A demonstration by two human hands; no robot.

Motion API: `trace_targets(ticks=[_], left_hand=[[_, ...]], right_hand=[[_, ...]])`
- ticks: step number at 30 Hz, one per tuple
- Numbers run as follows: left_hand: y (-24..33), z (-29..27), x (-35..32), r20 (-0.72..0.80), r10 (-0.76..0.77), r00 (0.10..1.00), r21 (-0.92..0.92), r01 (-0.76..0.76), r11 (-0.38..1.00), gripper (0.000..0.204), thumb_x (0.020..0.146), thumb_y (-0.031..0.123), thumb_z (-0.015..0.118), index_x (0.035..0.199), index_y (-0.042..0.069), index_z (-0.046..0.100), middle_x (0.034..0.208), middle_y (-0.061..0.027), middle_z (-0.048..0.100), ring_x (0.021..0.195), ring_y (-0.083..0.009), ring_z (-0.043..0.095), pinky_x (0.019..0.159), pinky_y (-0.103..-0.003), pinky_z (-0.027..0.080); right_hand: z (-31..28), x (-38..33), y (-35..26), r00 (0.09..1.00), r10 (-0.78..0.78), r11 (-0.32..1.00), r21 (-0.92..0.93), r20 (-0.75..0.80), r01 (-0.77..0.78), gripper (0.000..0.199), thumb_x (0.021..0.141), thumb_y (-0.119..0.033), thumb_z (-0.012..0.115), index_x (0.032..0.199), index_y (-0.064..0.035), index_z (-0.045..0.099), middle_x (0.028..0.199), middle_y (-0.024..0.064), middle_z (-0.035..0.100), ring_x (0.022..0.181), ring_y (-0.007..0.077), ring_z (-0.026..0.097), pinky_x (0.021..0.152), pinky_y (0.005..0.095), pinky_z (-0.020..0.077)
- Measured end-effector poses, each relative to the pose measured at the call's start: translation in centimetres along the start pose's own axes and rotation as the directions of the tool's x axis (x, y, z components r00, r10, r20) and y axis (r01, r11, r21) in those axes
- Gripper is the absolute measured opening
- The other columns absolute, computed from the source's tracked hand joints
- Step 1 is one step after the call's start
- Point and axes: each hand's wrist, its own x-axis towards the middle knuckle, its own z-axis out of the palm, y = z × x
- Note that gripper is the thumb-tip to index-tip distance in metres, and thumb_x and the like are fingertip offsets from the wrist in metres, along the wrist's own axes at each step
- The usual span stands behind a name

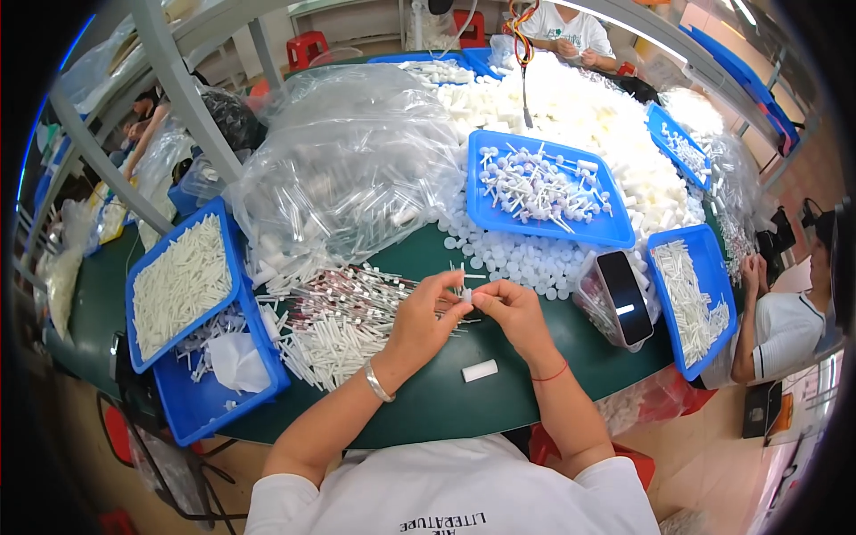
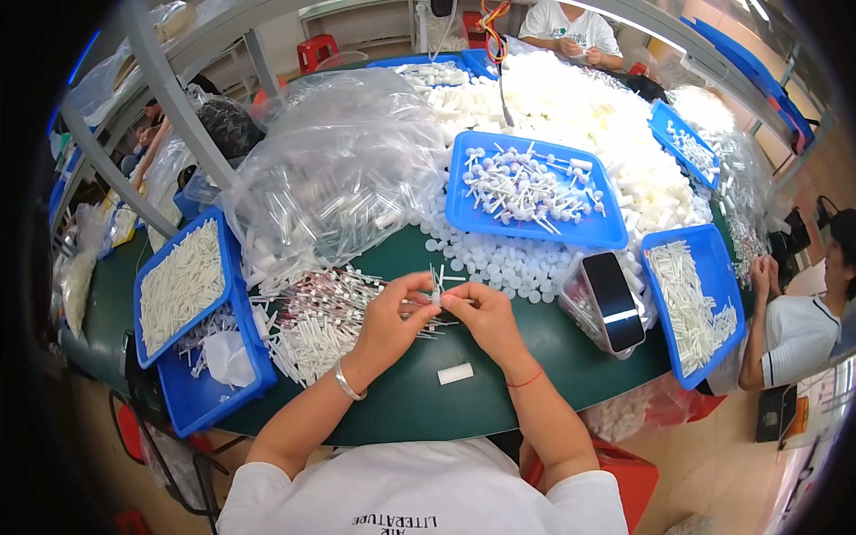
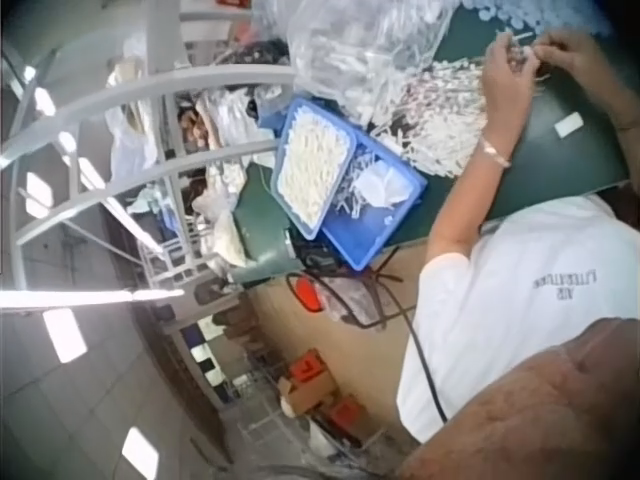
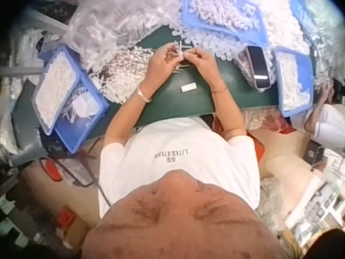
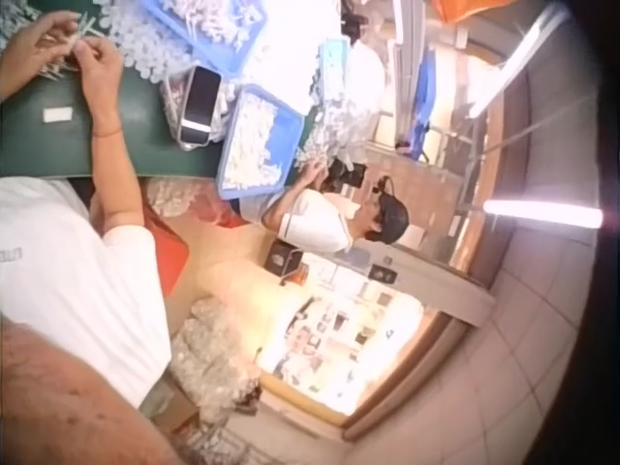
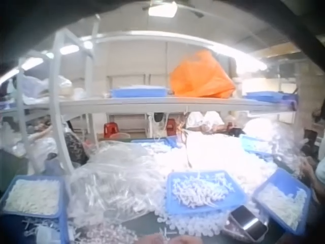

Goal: The person assembles small applicator parts by hand by picking up plastic caps and sticks from the table, fitting the sticks into the caps, and placing the assembled pieces onto a tray.

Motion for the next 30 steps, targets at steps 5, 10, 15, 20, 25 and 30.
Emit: trace_targets(ticks=[5,10,15,20,25,30], left_hand=[[0.8,-2.5,-3.2,0.063,0.018,0.998,0.253,-0.034,0.967,0.04,0.08,0.004,0.07,0.116,0.002,0.054,0.107,-0.01,0.058,0.084,-0.0153,0.06,0.072,-0.026,0.052],[1.2,-4.9,-7.2,0.163,0.131,0.978,0.477,-0.194,0.857,0.022,0.08,0.008,0.069,0.101,0.004,0.063,0.093,-0.0108,0.059,0.082,-0.0255,0.06,0.071,-0.033,0.051],[1.4,-7.3,-10.7,0.192,0.038,0.981,0.599,-0.148,0.787,0.02,0.078,0.008,0.069,0.097,0.004,0.064,0.091,-0.0109,0.058,0.083,-0.0286,0.059,0.071,-0.037,0.049],[0.4,-7.6,-12.1,0.229,-0.009,0.973,0.639,-0.144,0.756,0.023,0.078,0.006,0.068,0.101,0.002,0.062,0.094,-0.0114,0.056,0.087,-0.0285,0.057,0.074,-0.037,0.048],[-0.6,-7.1,-12.0,0.217,0.041,0.975,0.689,-0.183,0.702,0.019,0.079,0.004,0.064,0.098,0.002,0.061,0.093,-0.0114,0.055,0.087,-0.0282,0.056,0.075,-0.037,0.048],[-1.2,-6.1,-10.7,0.234,0.072,0.969,0.71,-0.222,0.668,0.013,0.079,0.005,0.064,0.092,0.003,0.059,0.092,-0.0114,0.055,0.085,-0.029,0.056,0.074,-0.037,0.048]], right_hand=[[-2.4,2.8,-7.0,0.88,-0.419,0.805,-0.539,-0.224,0.246,0.015,0.082,-0.011,0.069,0.094,-0.0013,0.068,0.079,0.0047,0.067,0.071,0.0106,0.059,0.066,0.0253,0.046],[-4.1,7.7,-9.2,0.52,-0.842,0.099,-0.905,0.146,0.414,0.015,0.081,-0.013,0.068,0.091,-0.0012,0.069,0.083,0.0109,0.066,0.072,0.0244,0.061,0.065,0.0352,0.0476],[0.9,5.0,-2.3,0.906,-0.362,0.246,-0.914,0.221,0.321,0.027,0.077,-0.027,0.07,0.064,-0.0035,0.067,0.067,0.013,0.061,0.067,0.029,0.06,0.062,0.0405,0.0475],[2.7,5.3,2.7,0.93,-0.323,0.058,-0.977,0.175,0.204,0.024,0.074,-0.026,0.069,0.063,-0.0042,0.066,0.07,0.0119,0.062,0.069,0.0301,0.061,0.063,0.0433,0.0475],[2.7,5.6,2.9,0.933,-0.349,0.175,-0.972,0.089,0.158,0.019,0.073,-0.023,0.072,0.068,-0.0048,0.066,0.07,0.0131,0.062,0.068,0.0321,0.061,0.063,0.0418,0.0486],[1.1,4.7,1.4,0.893,-0.448,0.396,-0.886,0.044,0.242,0.013,0.076,-0.017,0.068,0.072,-0.0045,0.066,0.07,0.0146,0.064,0.066,0.0324,0.063,0.059,0.0411,0.0497]])
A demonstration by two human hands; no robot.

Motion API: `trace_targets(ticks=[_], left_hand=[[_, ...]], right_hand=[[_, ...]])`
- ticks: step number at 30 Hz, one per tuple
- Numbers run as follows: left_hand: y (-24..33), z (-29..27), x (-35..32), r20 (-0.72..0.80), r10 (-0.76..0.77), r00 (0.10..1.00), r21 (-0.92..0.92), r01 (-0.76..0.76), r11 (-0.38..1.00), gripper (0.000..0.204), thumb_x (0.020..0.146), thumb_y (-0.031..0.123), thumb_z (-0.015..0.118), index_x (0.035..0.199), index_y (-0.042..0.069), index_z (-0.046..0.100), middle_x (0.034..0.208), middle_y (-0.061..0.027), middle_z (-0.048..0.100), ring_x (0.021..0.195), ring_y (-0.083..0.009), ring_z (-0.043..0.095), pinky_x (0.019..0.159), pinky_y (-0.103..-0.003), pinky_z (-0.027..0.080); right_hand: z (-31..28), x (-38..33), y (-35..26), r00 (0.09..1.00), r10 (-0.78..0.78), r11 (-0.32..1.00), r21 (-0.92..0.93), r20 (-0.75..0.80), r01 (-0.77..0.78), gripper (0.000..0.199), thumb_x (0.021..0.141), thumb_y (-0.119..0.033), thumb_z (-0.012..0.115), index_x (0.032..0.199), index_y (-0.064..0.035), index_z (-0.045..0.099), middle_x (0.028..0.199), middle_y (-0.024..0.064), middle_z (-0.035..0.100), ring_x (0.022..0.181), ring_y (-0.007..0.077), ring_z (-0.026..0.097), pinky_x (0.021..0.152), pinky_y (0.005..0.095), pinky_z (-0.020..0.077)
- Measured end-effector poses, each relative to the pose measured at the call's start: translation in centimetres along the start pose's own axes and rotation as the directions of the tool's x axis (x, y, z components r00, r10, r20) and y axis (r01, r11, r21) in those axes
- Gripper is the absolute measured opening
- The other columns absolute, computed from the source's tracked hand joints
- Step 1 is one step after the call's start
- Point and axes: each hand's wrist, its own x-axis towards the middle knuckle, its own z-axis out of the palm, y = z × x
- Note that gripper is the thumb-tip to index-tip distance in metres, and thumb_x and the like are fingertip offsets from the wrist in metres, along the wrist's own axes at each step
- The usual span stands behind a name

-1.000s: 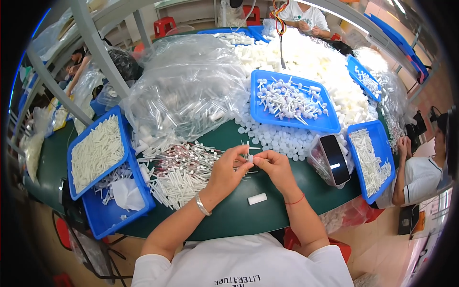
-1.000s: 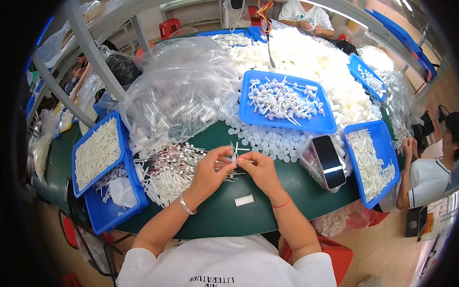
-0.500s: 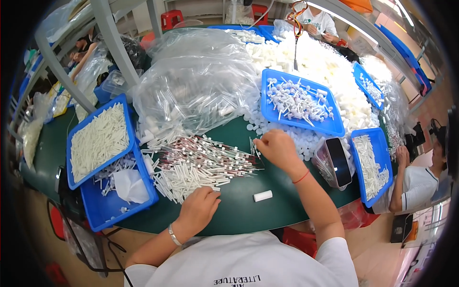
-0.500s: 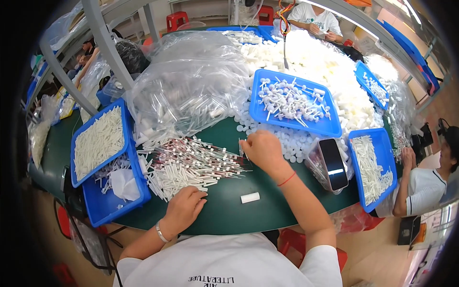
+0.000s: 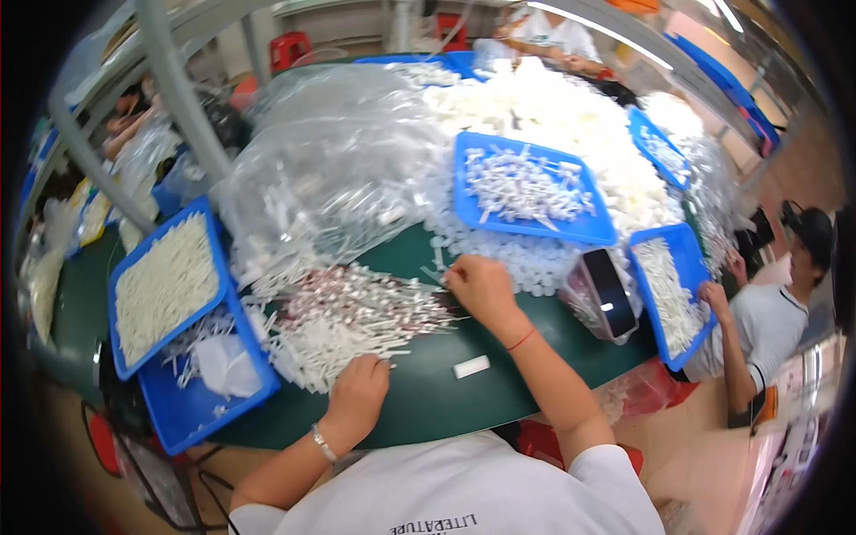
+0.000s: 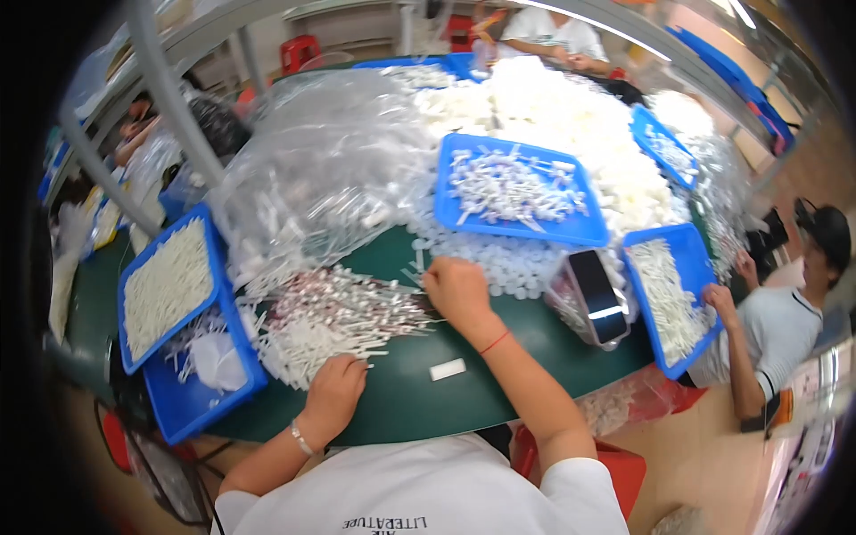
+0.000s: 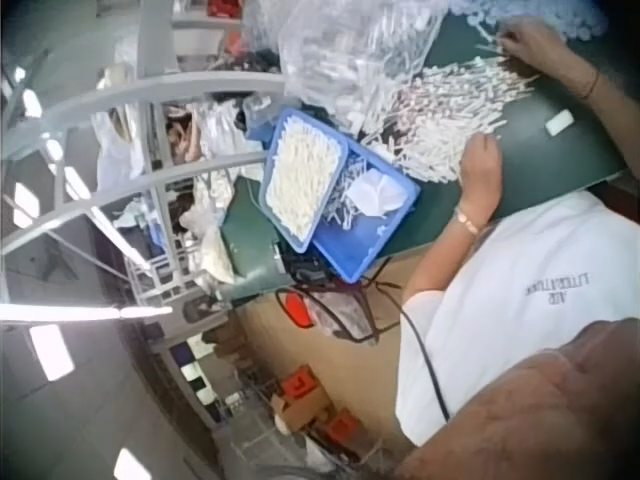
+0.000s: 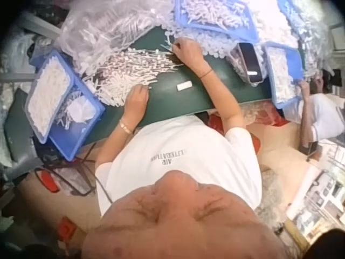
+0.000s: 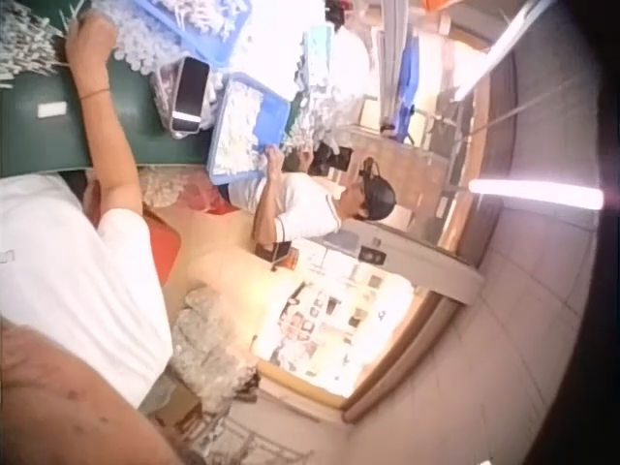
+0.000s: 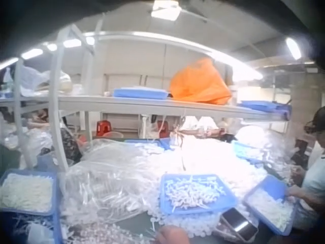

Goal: The person assembles small applicator parts by hand by picking up plastic caps and sticks from the table, fitting the sticks into the caps, and placing the assembled pieces onto a tray.

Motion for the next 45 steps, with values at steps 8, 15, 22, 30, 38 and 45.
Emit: trace_targets(ticks=[8,15,22,30,38,45], left_hand=[[0.3,0.0,1.7,0.024,-0.019,1.0,0.007,0.019,1.0,0.007,0.08,0.003,0.061,0.083,0.002,0.054,0.083,-0.0153,0.051,0.077,-0.0331,0.054,0.066,-0.041,0.045],[1.0,-0.4,4.6,0.123,-0.417,0.9,-0.619,0.398,0.677,0.005,0.09,0.003,0.056,0.095,0.001,0.054,0.078,-0.006,0.063,0.052,-0.0081,0.052,0.047,-0.023,0.041],[1.1,0.7,9.0,0.145,-0.446,0.883,-0.82,0.36,0.445,0.015,0.094,0.008,0.055,0.106,0.0,0.059,0.08,-0.0036,0.06,0.055,-0.0045,0.048,0.046,-0.018,0.038],[1.6,1.5,9.3,0.153,-0.535,0.831,-0.863,0.376,0.337,0.01,0.093,0.006,0.054,0.102,0.002,0.056,0.079,-0.0024,0.056,0.059,-0.0051,0.05,0.049,-0.018,0.04],[0.5,1.9,8.5,0.182,-0.547,0.817,-0.894,0.369,0.253,0.009,0.093,0.005,0.054,0.102,0.003,0.055,0.081,-0.0033,0.057,0.06,-0.0054,0.05,0.05,-0.018,0.042],[0.0,1.9,8.2,0.177,-0.507,0.844,-0.875,0.371,0.312,0.009,0.093,0.005,0.056,0.102,0.003,0.057,0.08,-0.0019,0.057,0.06,-0.0046,0.049,0.05,-0.017,0.04]], right_hand=[[-0.9,-2.0,-2.1,0.992,-0.1,0.92,0.372,-0.075,0.121,0.009,0.077,-0.011,0.064,0.075,-0.0021,0.06,0.072,0.0139,0.061,0.069,0.033,0.06,0.061,0.0412,0.048],[-1.6,-3.1,-3.2,0.989,-0.118,0.761,0.648,0.09,0.031,0.011,0.082,-0.008,0.064,0.09,-0.0011,0.062,0.078,0.0087,0.062,0.067,0.0157,0.06,0.061,0.0283,0.0481],[-1.6,-3.4,-2.9,0.995,-0.102,0.717,0.694,0.006,0.069,0.013,0.082,-0.008,0.063,0.094,-0.0015,0.065,0.08,0.0091,0.064,0.064,0.0158,0.059,0.058,0.0281,0.0468],[-1.6,-3.5,-2.0,0.984,-0.165,0.779,0.603,-0.067,0.172,0.01,0.079,-0.008,0.064,0.088,-0.004,0.065,0.073,0.0089,0.06,0.064,0.0223,0.059,0.058,0.033,0.0466],[-1.1,-3.5,-1.9,0.978,-0.194,0.797,0.569,-0.078,0.203,0.008,0.078,-0.006,0.063,0.085,-0.0049,0.065,0.069,0.0092,0.058,0.064,0.0254,0.058,0.06,0.0367,0.0466],[-0.9,-3.4,-1.6,0.963,-0.256,0.805,0.531,-0.089,0.263,0.007,0.078,-0.006,0.063,0.084,-0.005,0.064,0.07,0.0093,0.059,0.066,0.0272,0.059,0.061,0.0374,0.0468]])
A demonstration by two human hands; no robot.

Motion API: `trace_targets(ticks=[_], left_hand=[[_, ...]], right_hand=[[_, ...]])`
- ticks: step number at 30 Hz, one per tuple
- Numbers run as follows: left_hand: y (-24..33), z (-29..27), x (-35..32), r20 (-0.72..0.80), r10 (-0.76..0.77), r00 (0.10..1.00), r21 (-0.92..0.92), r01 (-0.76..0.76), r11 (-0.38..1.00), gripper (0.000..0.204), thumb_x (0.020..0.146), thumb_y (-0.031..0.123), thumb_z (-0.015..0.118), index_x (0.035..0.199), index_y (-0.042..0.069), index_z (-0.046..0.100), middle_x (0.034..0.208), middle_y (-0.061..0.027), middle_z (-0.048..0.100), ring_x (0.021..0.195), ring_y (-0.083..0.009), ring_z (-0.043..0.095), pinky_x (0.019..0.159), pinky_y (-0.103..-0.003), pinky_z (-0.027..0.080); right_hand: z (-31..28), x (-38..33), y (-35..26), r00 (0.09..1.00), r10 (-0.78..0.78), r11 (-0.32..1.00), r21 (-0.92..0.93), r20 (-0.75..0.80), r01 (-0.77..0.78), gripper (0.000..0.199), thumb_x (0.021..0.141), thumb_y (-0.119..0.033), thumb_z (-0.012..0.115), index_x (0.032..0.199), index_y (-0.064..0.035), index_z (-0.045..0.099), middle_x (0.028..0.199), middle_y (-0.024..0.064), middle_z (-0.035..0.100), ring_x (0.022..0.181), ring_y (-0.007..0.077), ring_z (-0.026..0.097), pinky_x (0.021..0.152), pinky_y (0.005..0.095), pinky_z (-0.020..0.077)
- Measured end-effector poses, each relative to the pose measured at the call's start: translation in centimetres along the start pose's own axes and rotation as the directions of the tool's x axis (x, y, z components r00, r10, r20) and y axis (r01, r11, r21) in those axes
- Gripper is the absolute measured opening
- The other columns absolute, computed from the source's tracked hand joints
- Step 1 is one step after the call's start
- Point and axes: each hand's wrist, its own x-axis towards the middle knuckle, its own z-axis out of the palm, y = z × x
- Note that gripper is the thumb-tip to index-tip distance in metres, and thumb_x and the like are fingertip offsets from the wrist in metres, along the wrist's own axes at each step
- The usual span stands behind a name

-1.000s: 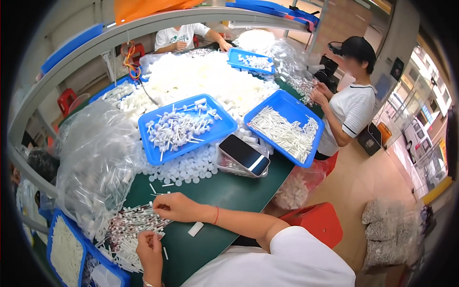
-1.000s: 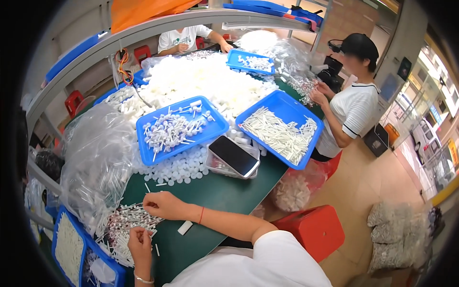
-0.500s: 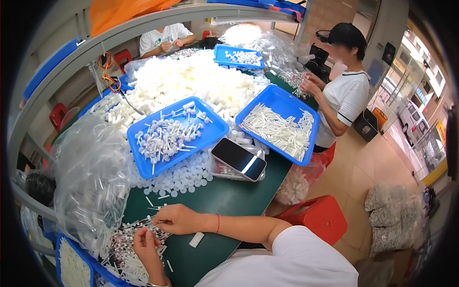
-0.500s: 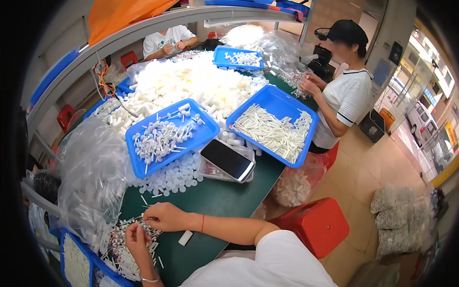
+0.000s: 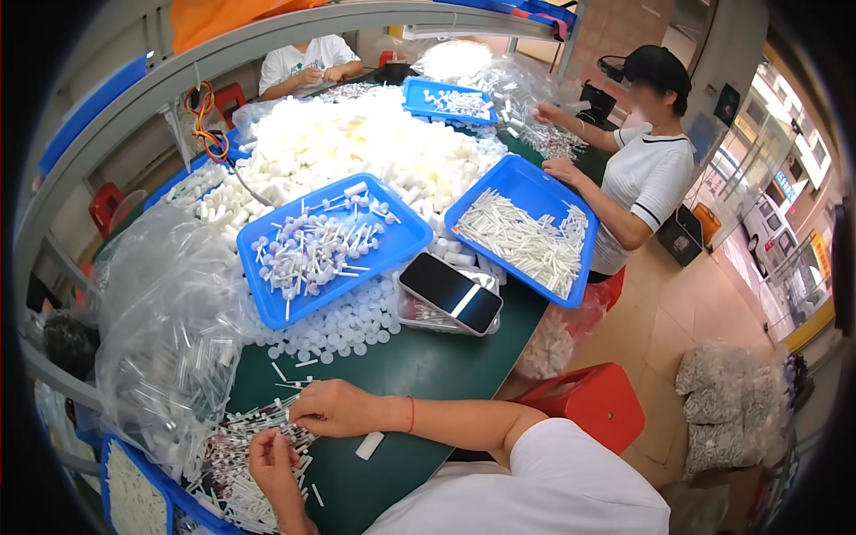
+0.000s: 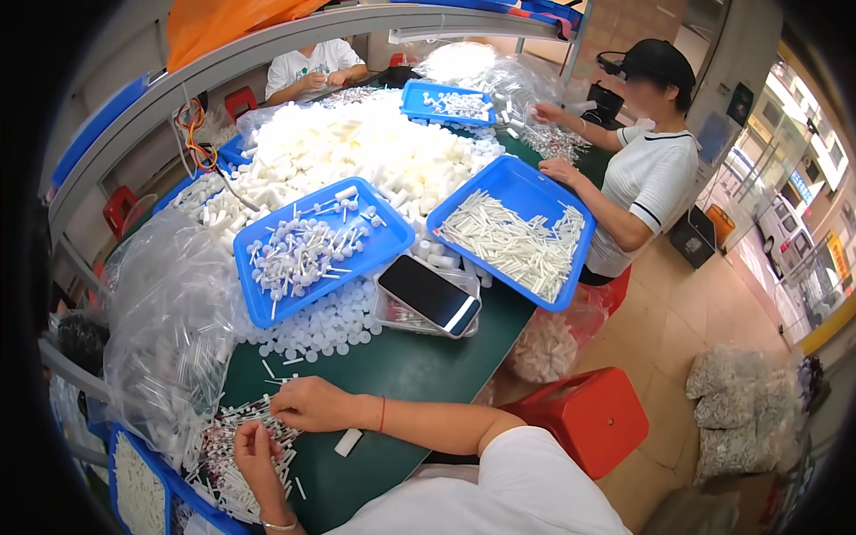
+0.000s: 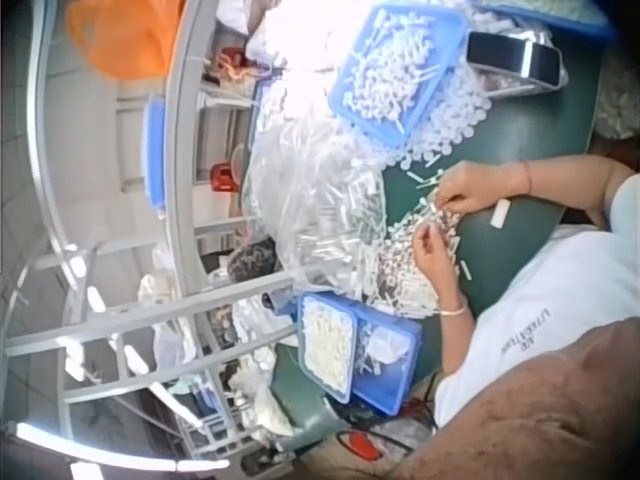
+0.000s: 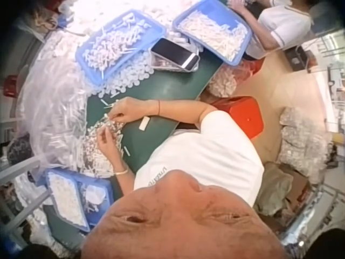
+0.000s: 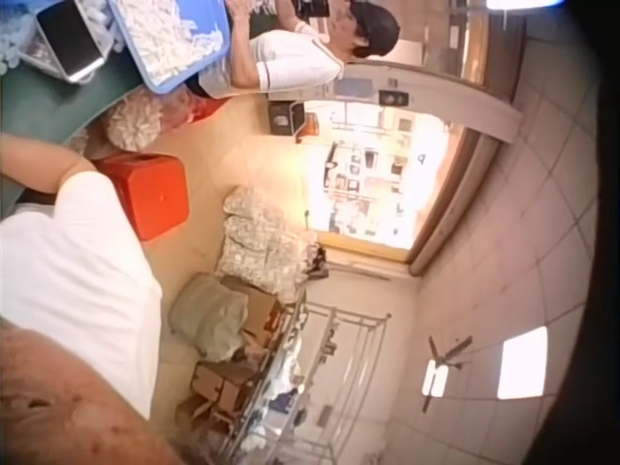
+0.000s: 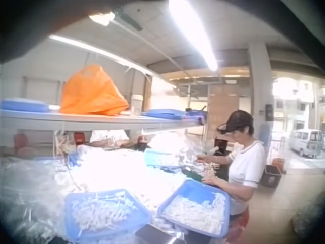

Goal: The person assembles small applicator parts by hand by picking up plastic caps and sticks from the table, fitting the sticks into the caps, and placing the assembled pieces onto a tray.

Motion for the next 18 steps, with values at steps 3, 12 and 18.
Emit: trace_targets(ticks=[3,12,18], left_hand=[[-0.2,-0.2,0.1,-0.02,-0.019,1.0,0.045,0.02,0.999,0.009,0.092,0.005,0.056,0.101,0.003,0.057,0.079,-0.001,0.058,0.058,-0.0042,0.049,0.05,-0.017,0.039],[0.1,-0.1,-0.3,0.015,-0.027,1.0,0.063,0.026,0.998,0.009,0.092,0.006,0.057,0.1,0.003,0.057,0.078,-0.0009,0.058,0.058,-0.0034,0.048,0.048,-0.017,0.038],[0.1,0.0,-0.3,0.001,-0.044,0.999,0.044,0.044,0.998,0.009,0.091,0.005,0.058,0.099,0.003,0.057,0.078,-0.0006,0.057,0.059,-0.0027,0.047,0.049,-0.016,0.036]], right_hand=[[-0.1,-0.1,-0.4,1.0,0.002,1.0,-0.019,0.004,-0.002,0.006,0.078,-0.007,0.063,0.083,-0.0051,0.064,0.072,0.009,0.059,0.069,0.0276,0.059,0.062,0.0378,0.0471],[0.0,0.0,-0.3,1.0,-0.024,1.0,0.0,-0.002,0.024,0.005,0.076,-0.008,0.063,0.078,-0.0039,0.063,0.069,0.0122,0.059,0.067,0.0305,0.06,0.061,0.04,0.0483],[-0.3,0.1,-0.6,1.0,-0.017,1.0,0.007,0.022,0.017,0.006,0.077,-0.01,0.062,0.076,-0.0037,0.063,0.069,0.0124,0.059,0.07,0.0305,0.06,0.063,0.0401,0.048]])
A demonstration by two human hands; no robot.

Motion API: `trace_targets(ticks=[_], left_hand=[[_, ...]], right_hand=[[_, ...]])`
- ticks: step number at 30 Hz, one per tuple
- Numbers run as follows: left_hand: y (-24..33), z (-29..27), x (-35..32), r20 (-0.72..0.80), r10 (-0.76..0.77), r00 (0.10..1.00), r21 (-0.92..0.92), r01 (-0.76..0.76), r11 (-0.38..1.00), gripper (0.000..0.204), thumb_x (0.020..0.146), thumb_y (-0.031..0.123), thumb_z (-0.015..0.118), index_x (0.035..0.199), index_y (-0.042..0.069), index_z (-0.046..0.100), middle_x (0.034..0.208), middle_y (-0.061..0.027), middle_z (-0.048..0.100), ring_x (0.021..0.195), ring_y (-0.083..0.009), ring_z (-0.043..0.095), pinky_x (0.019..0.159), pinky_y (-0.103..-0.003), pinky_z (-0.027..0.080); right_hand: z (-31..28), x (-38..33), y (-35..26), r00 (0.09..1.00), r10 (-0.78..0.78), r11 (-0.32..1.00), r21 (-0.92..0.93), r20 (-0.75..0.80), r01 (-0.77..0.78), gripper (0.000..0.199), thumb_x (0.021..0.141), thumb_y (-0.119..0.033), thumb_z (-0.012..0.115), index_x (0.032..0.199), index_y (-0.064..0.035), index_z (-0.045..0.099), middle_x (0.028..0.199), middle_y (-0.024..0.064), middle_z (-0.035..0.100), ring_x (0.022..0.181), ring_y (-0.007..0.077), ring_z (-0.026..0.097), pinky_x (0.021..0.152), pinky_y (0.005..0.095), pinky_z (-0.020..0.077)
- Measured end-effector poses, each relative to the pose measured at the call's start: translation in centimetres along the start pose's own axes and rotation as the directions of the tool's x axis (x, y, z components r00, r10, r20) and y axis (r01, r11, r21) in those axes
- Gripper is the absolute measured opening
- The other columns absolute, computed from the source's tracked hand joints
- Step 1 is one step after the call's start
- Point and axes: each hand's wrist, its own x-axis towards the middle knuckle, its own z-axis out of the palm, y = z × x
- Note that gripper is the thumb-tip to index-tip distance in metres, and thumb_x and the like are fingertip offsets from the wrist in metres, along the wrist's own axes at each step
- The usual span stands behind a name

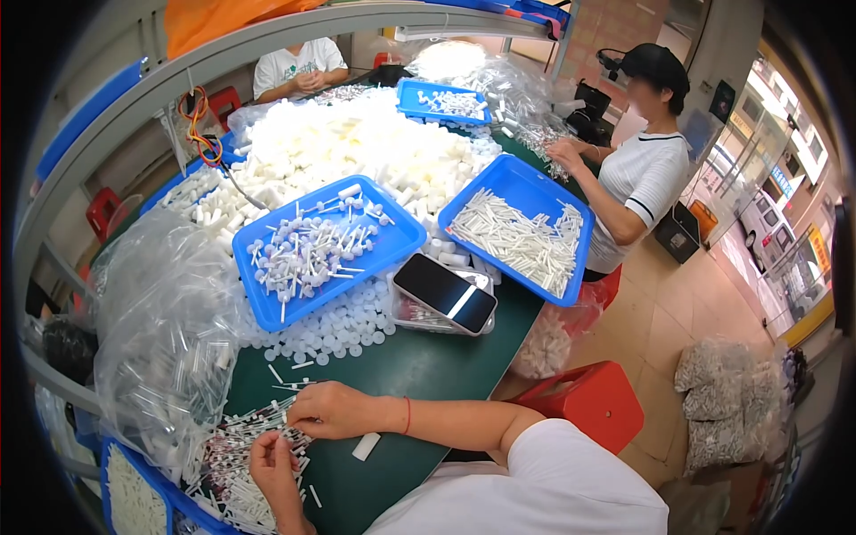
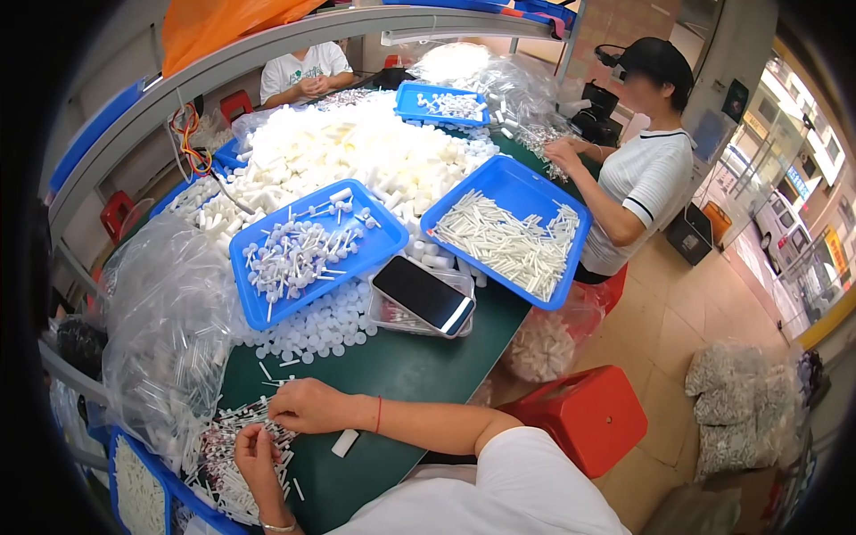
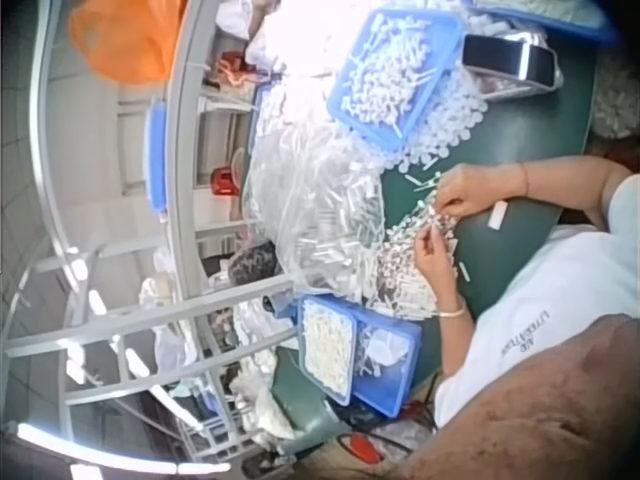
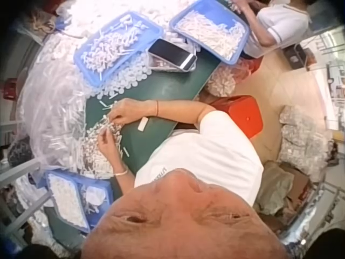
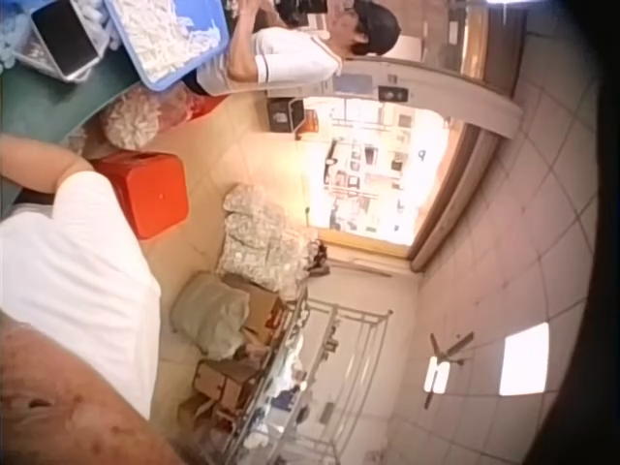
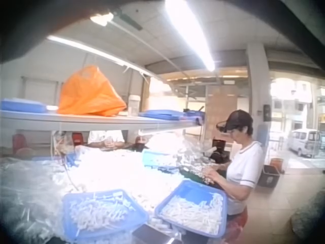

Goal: The person assembles small applicator parts by hand by picking up plastic caps and sticks from the table, fitting the sticks into the caps, and placing the assembled pieces onto a tray.

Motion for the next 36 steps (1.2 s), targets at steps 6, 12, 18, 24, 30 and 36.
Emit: trace_targets(ticks=[6,12,18,24,30,36], left_hand=[[-1.1,0.4,0.0,0.052,0.241,0.969,0.328,-0.245,0.912,0.006,0.089,0.003,0.061,0.093,-0.001,0.06,0.077,-0.001,0.055,0.062,-0.0052,0.048,0.054,-0.019,0.039],[-1.2,0.0,0.0,0.127,0.18,0.975,0.359,-0.214,0.908,0.006,0.087,0.002,0.063,0.09,-0.002,0.061,0.079,-0.0022,0.057,0.063,-0.0067,0.049,0.055,-0.02,0.04],[0.0,-0.2,-0.7,0.11,0.225,0.968,0.374,-0.25,0.893,0.006,0.086,0.002,0.063,0.09,-0.002,0.064,0.079,-0.0079,0.066,0.07,-0.011,0.062,0.062,-0.024,0.049],[1.1,0.6,-0.3,0.235,0.297,0.926,0.431,-0.373,0.822,0.007,0.086,0.005,0.064,0.091,0.0,0.066,0.081,-0.0129,0.067,0.071,-0.022,0.067,0.064,-0.029,0.051],[3.3,0.3,0.5,0.335,0.255,0.907,0.492,-0.399,0.773,0.016,0.092,0.004,0.054,0.108,0.003,0.051,0.085,-0.0141,0.067,0.068,-0.0233,0.065,0.06,-0.032,0.05],[4.3,1.7,8.1,0.296,0.441,0.847,0.592,-0.525,0.611,0.012,0.088,0.012,0.059,0.093,0.002,0.059,0.089,-0.016,0.06,0.084,-0.0357,0.06,0.07,-0.043,0.048]], right_hand=[[0.1,-0.6,0.2,0.984,0.024,0.999,-0.048,0.178,-0.016,0.018,0.08,-0.012,0.063,0.097,-0.0058,0.057,0.072,0.0108,0.059,0.073,0.0312,0.059,0.065,0.0406,0.0466],[-0.6,-0.4,-0.6,0.948,0.013,0.998,-0.069,0.319,0.01,0.031,0.084,-0.018,0.062,0.112,-0.0084,0.051,0.072,0.0111,0.057,0.074,0.0325,0.057,0.074,0.0394,0.043],[0.5,0.0,0.0,0.942,-0.05,0.99,-0.108,0.332,0.091,0.033,0.087,-0.018,0.06,0.117,-0.0071,0.051,0.072,0.0111,0.057,0.074,0.0298,0.057,0.078,0.038,0.0412],[-0.6,-0.2,-0.5,0.945,0.039,0.991,-0.135,0.324,0.006,0.042,0.085,-0.015,0.065,0.124,-0.0117,0.053,0.088,0.0082,0.065,0.088,0.0295,0.059,0.084,0.0395,0.0457],[-0.6,-0.2,0.2,0.969,-0.006,0.981,-0.185,0.247,0.054,0.019,0.082,-0.016,0.067,0.098,-0.0085,0.063,0.078,0.0067,0.061,0.082,0.027,0.058,0.079,0.0378,0.0458],[-3.1,1.1,0.2,0.997,0.074,0.957,-0.281,-0.023,-0.078,0.01,0.074,-0.005,0.072,0.083,-0.0032,0.067,0.084,0.0086,0.06,0.072,0.0232,0.059,0.073,0.0319,0.0458]])
